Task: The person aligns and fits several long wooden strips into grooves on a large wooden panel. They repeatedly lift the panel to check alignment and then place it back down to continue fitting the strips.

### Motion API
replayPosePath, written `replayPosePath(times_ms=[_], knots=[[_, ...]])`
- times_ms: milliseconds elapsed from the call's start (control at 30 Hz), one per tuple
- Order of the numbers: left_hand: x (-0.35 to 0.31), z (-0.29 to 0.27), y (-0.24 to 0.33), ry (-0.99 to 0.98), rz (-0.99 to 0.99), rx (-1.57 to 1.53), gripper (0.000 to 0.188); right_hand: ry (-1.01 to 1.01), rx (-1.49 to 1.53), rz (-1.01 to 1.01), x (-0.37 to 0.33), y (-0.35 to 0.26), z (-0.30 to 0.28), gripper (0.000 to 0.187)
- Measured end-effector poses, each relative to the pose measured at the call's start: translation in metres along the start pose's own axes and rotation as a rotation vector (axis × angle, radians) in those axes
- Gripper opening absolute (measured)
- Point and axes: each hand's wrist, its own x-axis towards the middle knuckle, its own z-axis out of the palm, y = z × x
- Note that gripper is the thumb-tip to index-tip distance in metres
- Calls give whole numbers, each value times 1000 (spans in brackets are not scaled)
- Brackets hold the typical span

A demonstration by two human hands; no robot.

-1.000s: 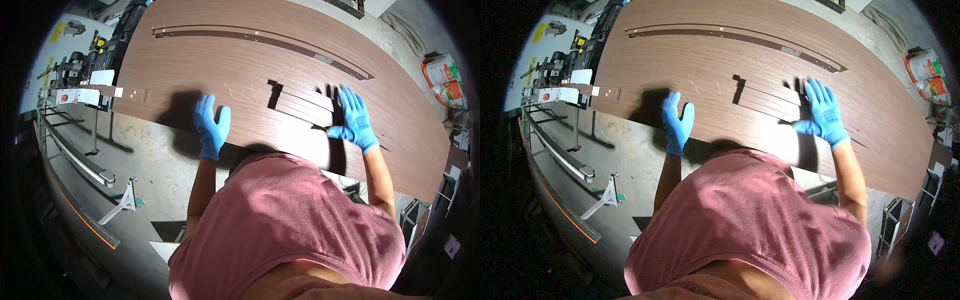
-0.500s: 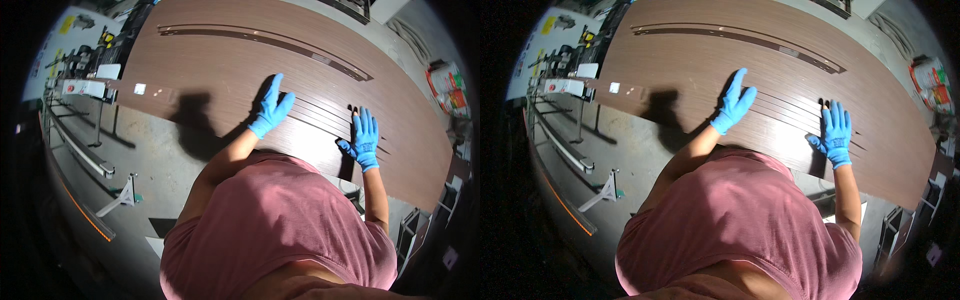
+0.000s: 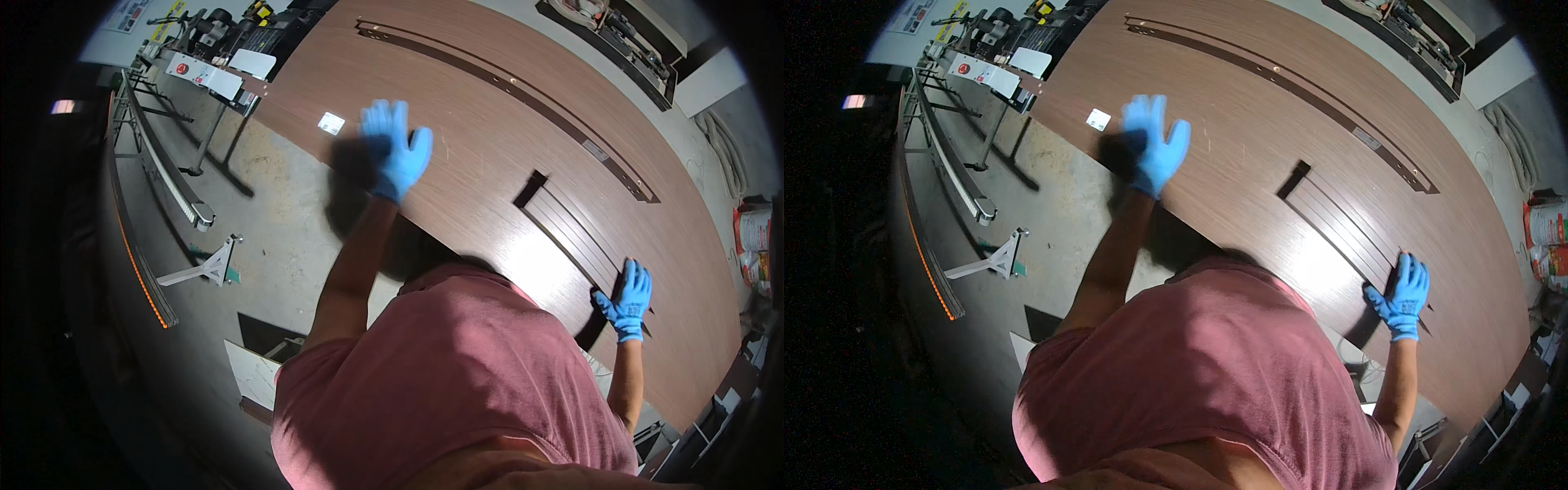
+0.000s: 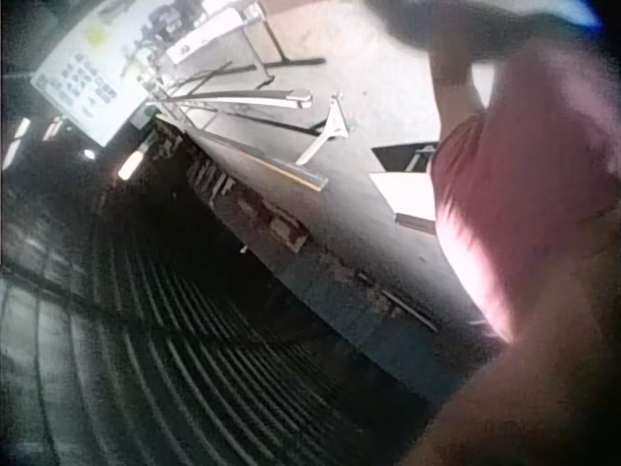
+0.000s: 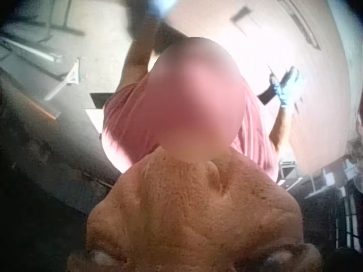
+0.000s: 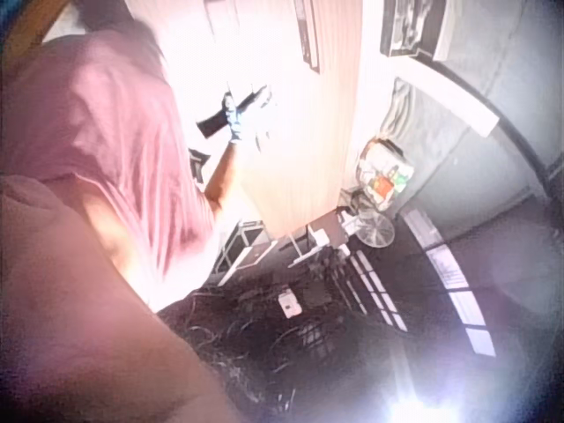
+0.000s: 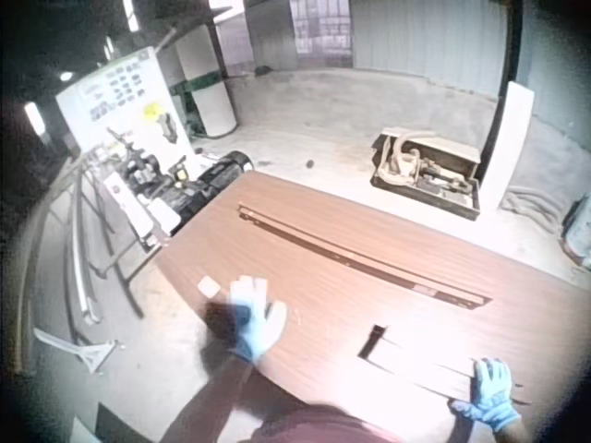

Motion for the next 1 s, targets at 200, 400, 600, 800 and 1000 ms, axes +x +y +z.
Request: replayPosePath(times_ms=[200, 400, 600, 800, 1000], knots=[[-44, 35, -124, -205, -392, 380, 45, -54, -86, 72, -59, 56, 15, 124], [-63, 54, 31, -240, -431, 339, 60, -88, -57, 175, -80, 65, 19, 120], [-43, -15, 85, -613, -253, -309, 75, -57, -57, 162, -79, 53, 10, 120], [21, 35, -49, -409, 371, 144, 86, -124, -29, 135, -45, 26, -15, 138], [62, 39, -69, -845, 503, 146, 76, -66, -2, 22, 25, -21, -44, 124]])
